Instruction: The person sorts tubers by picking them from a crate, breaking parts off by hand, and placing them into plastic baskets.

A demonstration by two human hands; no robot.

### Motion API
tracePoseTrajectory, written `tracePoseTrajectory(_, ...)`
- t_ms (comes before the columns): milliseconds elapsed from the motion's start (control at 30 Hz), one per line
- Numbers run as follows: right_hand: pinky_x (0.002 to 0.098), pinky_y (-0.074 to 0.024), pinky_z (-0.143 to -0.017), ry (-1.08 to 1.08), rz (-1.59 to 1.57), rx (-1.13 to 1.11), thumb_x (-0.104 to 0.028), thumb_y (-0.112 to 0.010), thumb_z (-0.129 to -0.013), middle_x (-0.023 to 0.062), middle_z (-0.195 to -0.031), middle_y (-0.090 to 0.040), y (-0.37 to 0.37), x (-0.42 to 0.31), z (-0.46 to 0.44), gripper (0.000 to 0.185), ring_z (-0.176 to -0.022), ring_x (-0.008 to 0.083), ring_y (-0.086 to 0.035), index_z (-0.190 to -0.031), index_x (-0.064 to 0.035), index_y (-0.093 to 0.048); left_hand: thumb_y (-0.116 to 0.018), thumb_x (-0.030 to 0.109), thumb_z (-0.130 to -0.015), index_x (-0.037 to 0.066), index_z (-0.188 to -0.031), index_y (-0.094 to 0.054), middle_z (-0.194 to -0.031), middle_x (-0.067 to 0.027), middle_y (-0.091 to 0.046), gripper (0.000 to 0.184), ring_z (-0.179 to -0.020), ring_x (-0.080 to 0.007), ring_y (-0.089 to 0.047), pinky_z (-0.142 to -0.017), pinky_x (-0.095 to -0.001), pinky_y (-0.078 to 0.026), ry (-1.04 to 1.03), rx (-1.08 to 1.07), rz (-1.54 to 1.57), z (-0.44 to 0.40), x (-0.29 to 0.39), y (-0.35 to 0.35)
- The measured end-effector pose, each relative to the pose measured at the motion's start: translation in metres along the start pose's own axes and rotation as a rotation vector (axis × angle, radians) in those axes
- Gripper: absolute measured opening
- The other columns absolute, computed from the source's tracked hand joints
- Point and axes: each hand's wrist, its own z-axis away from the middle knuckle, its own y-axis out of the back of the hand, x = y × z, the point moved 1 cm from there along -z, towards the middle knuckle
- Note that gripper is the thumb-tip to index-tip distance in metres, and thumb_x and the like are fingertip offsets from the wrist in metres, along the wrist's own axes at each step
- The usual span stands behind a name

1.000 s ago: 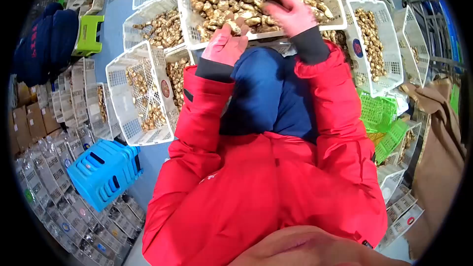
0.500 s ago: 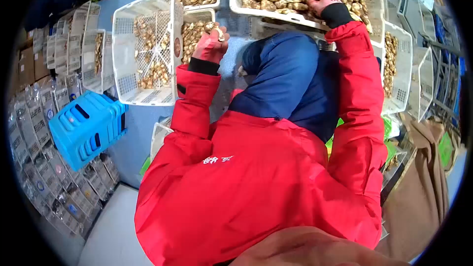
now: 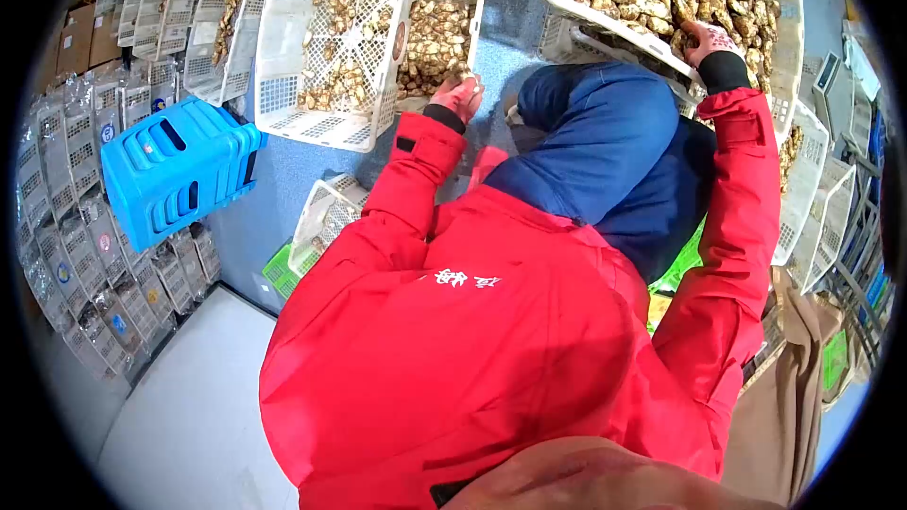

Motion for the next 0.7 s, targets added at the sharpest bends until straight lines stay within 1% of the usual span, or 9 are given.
tracePoseTrajectory(100, 0.0336, -0.0425, -0.087, -0.076, -0.041, 0.022, -0.017, -0.06, -0.069, 0.0123, -0.106, -0.058, 0.0, -0.002, 0.002, 0.041, -0.1, 0.0259, -0.055, -0.11, -0.0164, -0.057, -0.054, 0.01, -0.083, 0.008, -0.106, -0.051, -0.102, -0.0067, -0.057, 0.023, -0.092, -0.018, -0.056, -0.083, -0.0342, -0.043, 0.012, -0.091, 0.129, -0.019, 0.004, 0.006)
tracePoseTrajectory(200, 0.0349, -0.0434, -0.084, -0.156, -0.067, 0.101, -0.02, -0.06, -0.071, 0.0121, -0.103, -0.059, -0.001, -0.001, 0.002, 0.037, -0.097, 0.0269, -0.055, -0.108, -0.017, -0.057, -0.042, 0.025, -0.088, 0.007, -0.108, -0.05, -0.111, -0.0081, -0.054, 0.028, -0.105, -0.0201, -0.048, -0.088, -0.035, -0.036, -0.218, -0.239, -0.374, -0.012, 0.012, -0.013)
tracePoseTrajectory(233, 0.0355, -0.044, -0.083, -0.123, -0.1, 0.201, -0.022, -0.061, -0.073, 0.0126, -0.102, -0.059, 0.0, -0.005, 0.002, 0.038, -0.096, 0.0271, -0.056, -0.11, -0.0175, -0.056, -0.039, 0.026, -0.089, 0.006, -0.11, -0.05, -0.114, -0.0086, -0.053, 0.031, -0.109, -0.0217, -0.045, -0.091, -0.0359, -0.033, 0.104, -0.188, 0.16, 0.004, 0.02, -0.034)
tracePoseTrajectory(300, 0.035, -0.045, -0.081, -0.211, -0.18, 0.336, -0.022, -0.059, -0.075, 0.0131, -0.101, -0.06, 0.004, -0.012, 0.014, 0.036, -0.094, 0.0274, -0.057, -0.111, -0.0174, -0.056, -0.036, 0.022, -0.09, 0.004, -0.117, -0.045, -0.119, -0.0093, -0.05, 0.034, -0.111, -0.0253, -0.043, -0.093, -0.0381, -0.032, 0.27, -0.704, 0.507, -0.004, 0.022, -0.03)
tracePoseTrajectory(367, 0.0326, -0.0463, -0.075, 0.132, -0.444, 0.656, -0.017, -0.057, -0.078, 0.0125, -0.097, -0.061, 0.004, -0.026, 0.014, 0.031, -0.087, 0.026, -0.059, -0.109, -0.0149, -0.057, -0.04, 0.025, -0.09, 0.006, -0.119, -0.044, -0.121, -0.0094, -0.048, 0.035, -0.109, -0.0254, -0.046, -0.09, -0.0387, -0.038, 0.205, -0.625, 0.372, 0.005, 0.028, -0.043)
tracePoseTrajectory(500, 0.0275, -0.0448, -0.072, 0.258, -0.783, 0.621, -0.016, -0.055, -0.08, 0.0119, -0.09, -0.061, 0.033, -0.096, 0.049, 0.028, -0.082, 0.0184, -0.059, -0.108, -0.0109, -0.058, -0.043, 0.042, -0.088, 0.011, -0.123, -0.039, -0.127, -0.0097, -0.042, 0.047, -0.107, -0.0227, -0.049, -0.085, -0.036, -0.044, -0.042, -0.377, -0.123, 0.068, 0.052, -0.103)
tracePoseTrajectory(567, 0.0274, -0.0445, -0.073, 0.331, -0.951, 0.415, -0.017, -0.055, -0.08, 0.0117, -0.087, -0.06, 0.049, -0.139, 0.068, 0.029, -0.082, 0.0185, -0.058, -0.108, -0.0088, -0.057, -0.042, 0.045, -0.087, 0.01, -0.124, -0.038, -0.127, -0.0093, -0.042, 0.051, -0.108, -0.0225, -0.049, -0.085, -0.035, -0.045, -0.04, -0.569, -0.083, 0.07, 0.054, -0.107)
tracePoseTrajectory(633, 0.0258, -0.044, -0.078, 0.375, -1.016, 0.27, -0.01, -0.056, -0.079, 0.0094, -0.1, -0.059, 0.043, -0.165, 0.071, 0.036, -0.091, 0.0153, -0.057, -0.115, -0.0088, -0.053, -0.039, 0.047, -0.088, 0.009, -0.124, -0.039, -0.126, -0.0096, -0.043, 0.052, -0.103, -0.022, -0.051, -0.08, -0.0347, -0.046, -0.077, -0.596, -0.104, 0.092, 0.058, -0.133)
tracePoseTrajectory(700, 0.0282, -0.0444, -0.079, 0.487, -0.973, 0.311, -0.01, -0.059, -0.075, 0.0125, -0.1, -0.059, 0.047, -0.185, 0.075, 0.044, -0.091, 0.0216, -0.058, -0.118, -0.0093, -0.05, -0.036, 0.044, -0.089, 0.008, -0.124, -0.038, -0.126, -0.0098, -0.042, 0.051, -0.103, -0.0222, -0.05, -0.08, -0.0352, -0.044, -0.111, -0.628, -0.141, 0.11, 0.056, -0.15)
